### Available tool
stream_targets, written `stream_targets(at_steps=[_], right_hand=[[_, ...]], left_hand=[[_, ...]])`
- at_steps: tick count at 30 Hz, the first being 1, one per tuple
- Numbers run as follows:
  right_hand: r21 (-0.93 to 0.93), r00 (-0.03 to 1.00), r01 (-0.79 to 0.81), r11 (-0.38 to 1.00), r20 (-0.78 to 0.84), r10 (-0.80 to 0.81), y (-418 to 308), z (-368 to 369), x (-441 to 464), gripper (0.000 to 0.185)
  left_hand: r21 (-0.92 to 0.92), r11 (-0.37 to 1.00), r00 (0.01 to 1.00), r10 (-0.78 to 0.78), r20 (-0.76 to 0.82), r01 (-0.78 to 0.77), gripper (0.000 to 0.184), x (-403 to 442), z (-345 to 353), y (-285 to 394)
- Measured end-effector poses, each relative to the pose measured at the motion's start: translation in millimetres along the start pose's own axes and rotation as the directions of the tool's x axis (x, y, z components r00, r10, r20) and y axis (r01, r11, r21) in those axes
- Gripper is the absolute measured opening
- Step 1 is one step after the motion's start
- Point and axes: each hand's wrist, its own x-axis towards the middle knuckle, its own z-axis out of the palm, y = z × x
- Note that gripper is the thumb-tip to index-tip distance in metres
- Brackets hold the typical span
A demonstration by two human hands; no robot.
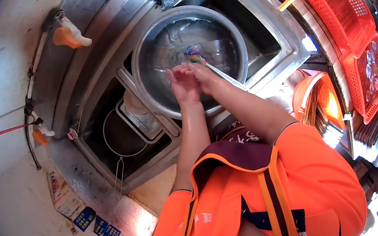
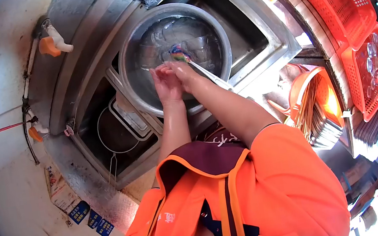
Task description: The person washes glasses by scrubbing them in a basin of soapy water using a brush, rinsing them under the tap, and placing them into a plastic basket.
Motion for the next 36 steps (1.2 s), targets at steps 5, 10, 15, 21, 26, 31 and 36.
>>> stream_targets(at_steps=[5,10,15,21,26,31,36], right_hand=[[0.077,0.932,0.016,0.997,0.361,-0.043,-28,34,-14,0.030],[-0.329,0.913,0.355,0.875,-0.081,-0.401,3,82,-15,0.049],[-0.160,0.953,0.301,0.940,0.074,-0.293,-36,81,-17,0.056],[-0.260,0.834,0.526,0.810,-0.027,-0.550,-14,91,15,0.061],[-0.299,0.948,0.299,0.906,-0.019,-0.319,-30,83,-23,0.048],[-0.814,0.879,0.440,0.379,0.304,-0.367,-63,17,-78,0.023],[-0.850,0.768,0.405,-0.338,0.517,-0.379,-96,-56,-116,0.026]], left_hand=[[-0.217,0.947,0.909,-0.138,0.393,0.238,0.031,10,53,4],[0.893,0.332,0.890,0.434,0.142,-0.304,0.042,33,75,34],[0.819,0.558,0.910,0.260,-0.323,0.132,0.060,-19,161,-29],[0.924,0.306,0.973,0.062,0.222,-0.230,0.064,-14,106,11],[0.887,0.386,0.967,0.127,0.219,-0.252,0.055,-28,89,-6],[0.965,-0.190,0.973,0.109,0.203,-0.180,0.042,8,75,33],[0.447,-0.741,0.860,-0.371,0.349,-0.501,0.063,18,63,7]])
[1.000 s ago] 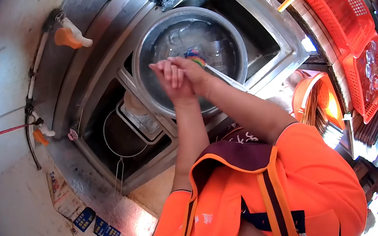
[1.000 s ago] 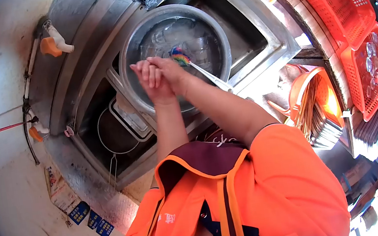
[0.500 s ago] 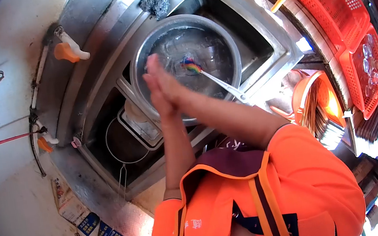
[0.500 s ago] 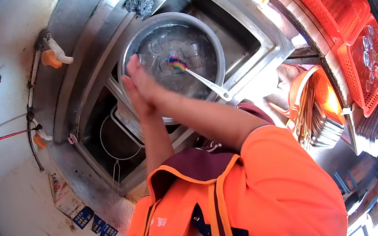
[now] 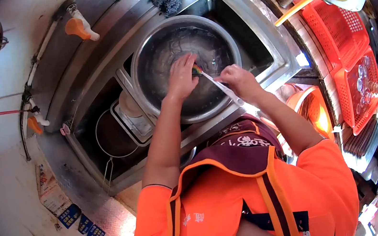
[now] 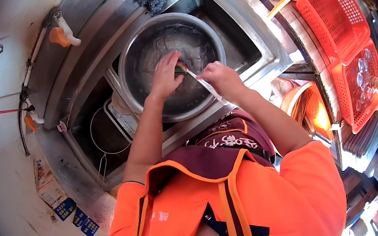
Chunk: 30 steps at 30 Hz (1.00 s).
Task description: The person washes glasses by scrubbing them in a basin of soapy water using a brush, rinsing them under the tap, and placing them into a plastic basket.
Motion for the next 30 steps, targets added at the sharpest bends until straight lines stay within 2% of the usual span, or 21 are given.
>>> stream_targets(at_steps=[1,2,3,5,6,7,9,11,12,14,16,17,19,20,21,23,24,26,27,29,30], right_hand=[[-0.066,0.991,0.121,0.990,0.063,-0.117,7,-4,-4,0.028],[-0.122,0.965,0.241,0.963,0.136,-0.225,12,-6,-7,0.030],[-0.123,0.963,0.247,0.961,0.144,-0.229,12,-9,-4,0.030],[-0.109,0.890,0.368,0.923,0.328,-0.316,7,-9,9,0.031],[-0.084,0.839,0.412,0.907,0.424,-0.342,4,-8,16,0.030],[-0.082,0.840,0.419,0.904,0.413,-0.352,2,-4,23,0.030],[-0.071,0.650,0.575,0.815,0.645,-0.403,0,4,34,0.027],[-0.049,0.650,0.576,0.816,0.633,-0.421,-1,10,38,0.021],[-0.036,0.643,0.589,0.807,0.625,-0.442,-4,7,40,0.017],[-0.026,0.637,0.607,0.794,0.613,-0.467,-8,2,41,0.013],[0.271,0.859,0.340,0.901,0.301,-0.415,-11,-8,33,0.007],[0.269,0.854,0.343,0.900,0.310,-0.418,-12,-14,27,0.007],[0.596,0.990,0.018,0.803,0.101,-0.098,-15,-26,18,0.012],[0.642,0.992,-0.107,0.759,0.123,0.036,-6,-23,13,0.020],[0.707,0.962,-0.272,0.653,0.224,0.159,2,-21,12,0.020],[0.818,0.966,-0.203,0.538,0.077,0.248,11,-13,10,0.025],[0.846,0.955,-0.214,0.489,0.076,0.287,13,-13,11,0.028],[0.847,0.949,-0.246,0.471,0.112,0.295,16,-12,17,0.029],[0.849,0.939,-0.281,0.447,0.147,0.310,17,-11,20,0.029],[0.857,0.937,-0.289,0.426,0.163,0.309,16,-2,30,0.028],[0.854,0.927,-0.319,0.411,0.192,0.321,13,2,37,0.028]], left_hand=[[0.131,0.991,0.998,-0.013,0.054,0.006,0.069,0,5,1],[0.150,0.989,0.998,-0.026,0.056,0.017,0.078,0,11,-1],[0.146,0.989,0.998,-0.033,0.051,0.025,0.078,1,12,1],[0.225,0.973,0.984,-0.078,0.163,0.040,0.080,-1,11,3],[0.236,0.971,0.984,-0.078,0.158,0.039,0.080,-2,10,3],[0.236,0.969,0.973,-0.121,0.196,0.073,0.081,-6,8,3],[0.242,0.965,0.960,-0.158,0.230,0.101,0.083,-8,4,4],[0.171,0.961,0.929,-0.259,0.266,0.218,0.085,-15,-3,4],[0.176,0.960,0.929,-0.259,0.264,0.217,0.085,-19,-3,4],[0.200,0.940,0.939,-0.309,0.149,0.277,0.085,-27,-4,0],[0.189,0.934,0.939,-0.327,0.108,0.304,0.086,-35,-4,-3],[0.172,0.927,0.935,-0.349,0.072,0.333,0.086,-38,-2,-3],[0.188,0.908,0.920,-0.389,0.047,0.374,0.087,-42,4,-2],[0.212,0.888,0.906,-0.422,0.025,0.408,0.088,-43,7,-2],[0.207,0.885,0.903,-0.430,0.017,0.418,0.088,-43,11,0],[0.089,0.852,0.856,-0.516,-0.031,0.517,0.088,-37,20,5],[0.084,0.849,0.853,-0.521,-0.039,0.522,0.088,-39,24,3],[-0.144,0.902,0.904,-0.420,-0.075,0.407,0.085,-39,31,-2],[-0.147,0.901,0.903,-0.423,-0.077,0.409,0.085,-37,32,-1],[-0.338,0.895,0.923,-0.355,-0.150,0.289,0.083,-34,31,0],[-0.340,0.896,0.922,-0.354,-0.156,0.286,0.083,-33,29,0]])
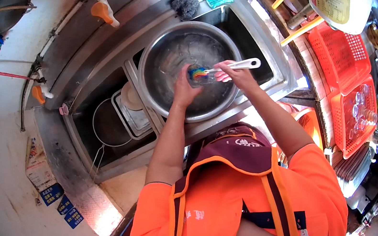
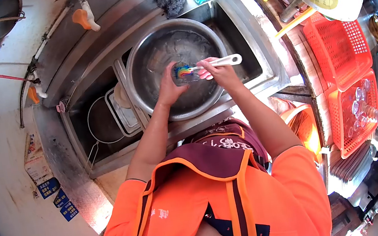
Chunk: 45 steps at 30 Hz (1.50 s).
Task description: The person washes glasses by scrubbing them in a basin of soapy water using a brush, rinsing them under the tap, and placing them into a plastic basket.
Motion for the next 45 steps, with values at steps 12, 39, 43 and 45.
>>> stream_targets(at_steps=[12,39,43,45], right_hand=[[-0.341,0.982,0.166,0.925,0.139,-0.125,-14,26,59,0.018],[-0.378,0.859,0.253,0.891,0.511,-0.027,-50,47,116,0.019],[-0.517,0.946,-0.032,0.855,0.261,0.194,-51,18,103,0.021],[-0.484,0.906,-0.255,0.837,0.182,0.382,-62,21,77,0.023]], left_hand=[[-0.065,0.993,0.993,-0.103,-0.049,0.100,0.085,-1,-5,-8],[-0.077,0.960,0.959,-0.276,-0.064,0.271,0.086,-6,-7,-17],[-0.189,0.959,0.971,-0.229,-0.066,0.213,0.083,-4,-10,-11],[-0.188,0.955,0.964,-0.248,-0.090,0.229,0.083,-1,-8,-10]])
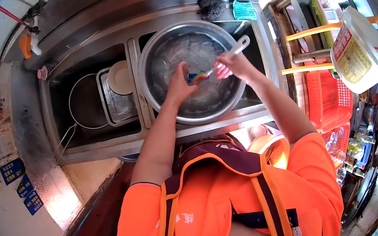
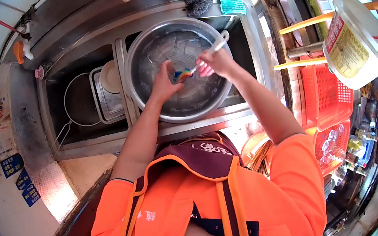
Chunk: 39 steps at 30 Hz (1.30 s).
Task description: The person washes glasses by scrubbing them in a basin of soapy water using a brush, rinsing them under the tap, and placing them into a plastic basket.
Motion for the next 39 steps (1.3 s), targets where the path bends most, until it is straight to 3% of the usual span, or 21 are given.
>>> stream_targets(at_steps=[4,5,6,8,9,11,12,14,15,16,18,20,24,26,28,30,33,36,37,38,39], right_hand=[[0.025,0.989,0.070,0.997,-0.134,-0.066,5,1,8,0.025],[-0.019,0.950,0.222,0.975,-0.222,-0.221,8,5,21,0.021],[-0.297,0.879,0.331,0.896,-0.248,-0.407,20,8,45,0.017],[0.059,0.922,0.382,0.922,-0.098,-0.376,7,41,45,0.015],[0.063,0.921,0.384,0.921,-0.103,-0.376,2,42,39,0.015],[-0.059,0.916,0.380,0.923,0.162,-0.366,-5,43,26,0.016],[-0.052,0.904,0.324,0.945,0.313,-0.293,1,29,26,0.015],[-0.091,0.915,0.179,0.980,0.382,-0.132,-2,10,15,0.014],[-0.120,0.914,0.206,0.971,0.378,-0.147,4,0,24,0.013],[-0.193,0.915,0.352,0.916,0.278,-0.293,3,-4,29,0.013],[-0.153,0.882,0.469,0.870,0.139,-0.451,-4,3,48,0.014],[-0.120,0.846,0.528,0.841,0.168,-0.507,-21,26,49,0.015],[-0.155,0.856,0.517,0.842,0.125,-0.502,-14,9,48,0.016],[-0.056,0.894,0.445,0.894,0.087,-0.439,-6,6,34,0.017],[-0.052,0.993,0.072,0.996,0.093,-0.067,-24,15,-2,0.022],[-0.013,0.993,0.098,0.995,0.070,-0.097,-29,18,-10,0.024],[-0.149,0.958,0.252,0.956,-0.104,-0.269,-35,9,9,0.024],[-0.074,0.910,0.409,0.910,-0.047,-0.412,-56,28,14,0.023],[-0.048,0.919,0.394,0.918,0.060,-0.391,-71,34,2,0.023],[-0.044,0.918,0.395,0.918,0.056,-0.392,-74,33,-6,0.023],[-0.124,0.878,0.462,0.878,0.203,-0.434,-74,28,-13,0.024]], left_hand=[[0.048,0.998,0.999,0.042,0.011,-0.043,0.085,-4,3,-5],[0.104,0.990,0.995,0.097,-0.010,-0.095,0.088,-1,4,-7],[0.105,0.990,0.995,0.100,-0.002,-0.099,0.088,-2,5,-6],[0.098,0.994,0.999,-0.046,-0.007,0.047,0.087,-2,1,1],[0.103,0.994,0.999,-0.044,-0.002,0.044,0.087,-1,-2,3],[0.075,0.996,0.999,-0.041,-0.003,0.041,0.086,-5,-8,3],[0.073,0.996,0.999,-0.047,-0.006,0.048,0.086,-7,-8,2],[0.017,0.999,0.998,-0.036,0.059,0.035,0.087,-7,-5,3],[0.013,0.999,0.998,-0.041,0.052,0.041,0.087,-8,-4,2],[0.013,1.000,0.999,-0.003,0.038,0.002,0.087,-8,-2,0],[0.017,0.999,0.999,0.043,0.023,-0.044,0.086,-5,-3,-2],[0.008,0.998,0.997,-0.062,0.043,0.062,0.085,-5,-8,-2],[-0.032,0.999,1.000,0.009,-0.027,-0.010,0.084,-7,-18,9],[-0.063,0.998,0.997,-0.003,-0.083,-0.002,0.082,-6,-17,8],[-0.031,0.999,0.990,0.004,-0.138,-0.008,0.082,-10,-13,13],[0.005,1.000,0.981,0.013,-0.191,-0.012,0.082,-11,-11,21],[0.032,0.996,0.972,0.086,-0.217,-0.081,0.082,-13,-9,33],[0.064,0.989,0.970,0.142,-0.196,-0.132,0.083,-15,-9,43],[-0.072,0.986,0.977,0.134,-0.164,-0.147,0.082,-13,-12,44],[-0.207,0.966,0.983,0.128,-0.133,-0.153,0.082,-11,-16,45],[-0.204,0.967,0.983,0.128,-0.130,-0.153,0.082,-11,-22,44]])
